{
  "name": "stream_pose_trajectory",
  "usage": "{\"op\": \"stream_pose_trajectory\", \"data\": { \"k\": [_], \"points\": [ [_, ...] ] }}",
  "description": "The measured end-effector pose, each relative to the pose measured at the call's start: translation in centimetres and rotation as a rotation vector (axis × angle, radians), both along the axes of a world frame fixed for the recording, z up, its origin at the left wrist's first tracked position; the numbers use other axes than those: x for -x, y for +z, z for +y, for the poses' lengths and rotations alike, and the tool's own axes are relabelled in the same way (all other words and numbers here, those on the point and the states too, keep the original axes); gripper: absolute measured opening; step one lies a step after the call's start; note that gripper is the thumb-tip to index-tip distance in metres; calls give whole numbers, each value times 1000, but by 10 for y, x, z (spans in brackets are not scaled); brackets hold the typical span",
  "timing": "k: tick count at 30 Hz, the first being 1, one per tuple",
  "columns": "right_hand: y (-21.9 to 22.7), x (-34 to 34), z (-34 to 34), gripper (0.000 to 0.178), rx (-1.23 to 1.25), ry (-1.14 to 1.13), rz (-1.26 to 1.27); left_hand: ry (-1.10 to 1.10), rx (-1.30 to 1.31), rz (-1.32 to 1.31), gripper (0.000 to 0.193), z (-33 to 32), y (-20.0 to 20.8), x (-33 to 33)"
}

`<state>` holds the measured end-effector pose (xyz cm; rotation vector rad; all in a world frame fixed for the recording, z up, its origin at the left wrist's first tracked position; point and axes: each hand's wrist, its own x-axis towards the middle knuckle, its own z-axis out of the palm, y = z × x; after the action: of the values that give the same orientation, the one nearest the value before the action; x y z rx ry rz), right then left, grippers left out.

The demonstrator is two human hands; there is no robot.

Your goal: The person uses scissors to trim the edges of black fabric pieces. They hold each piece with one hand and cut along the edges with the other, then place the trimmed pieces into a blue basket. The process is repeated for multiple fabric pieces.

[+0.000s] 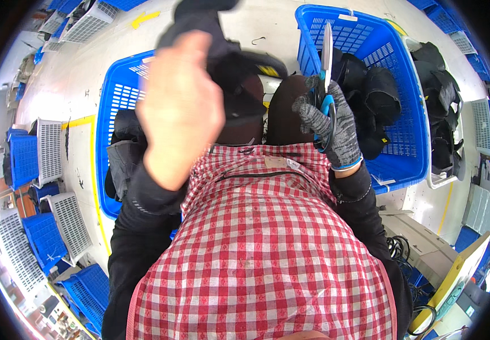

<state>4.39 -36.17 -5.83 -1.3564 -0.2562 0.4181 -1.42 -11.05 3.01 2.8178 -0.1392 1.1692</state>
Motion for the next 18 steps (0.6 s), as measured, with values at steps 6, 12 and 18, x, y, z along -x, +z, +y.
{"op": "stream_pose_trajectory", "data": {
  "k": [6, 12, 18],
  "points": [
    [-28, 5, 9, 68, 337, 28, -362, -575, 728, 834, 83, -51, -55, 14],
    [-49, 11, 6, 67, 395, 56, -390, -301, 149, 347, 97, -5, -66, -16],
    [-56, 34, -15, 58, -56, 191, 71, -218, 493, 573, 107, 8, -85, -11]
  ]
}}
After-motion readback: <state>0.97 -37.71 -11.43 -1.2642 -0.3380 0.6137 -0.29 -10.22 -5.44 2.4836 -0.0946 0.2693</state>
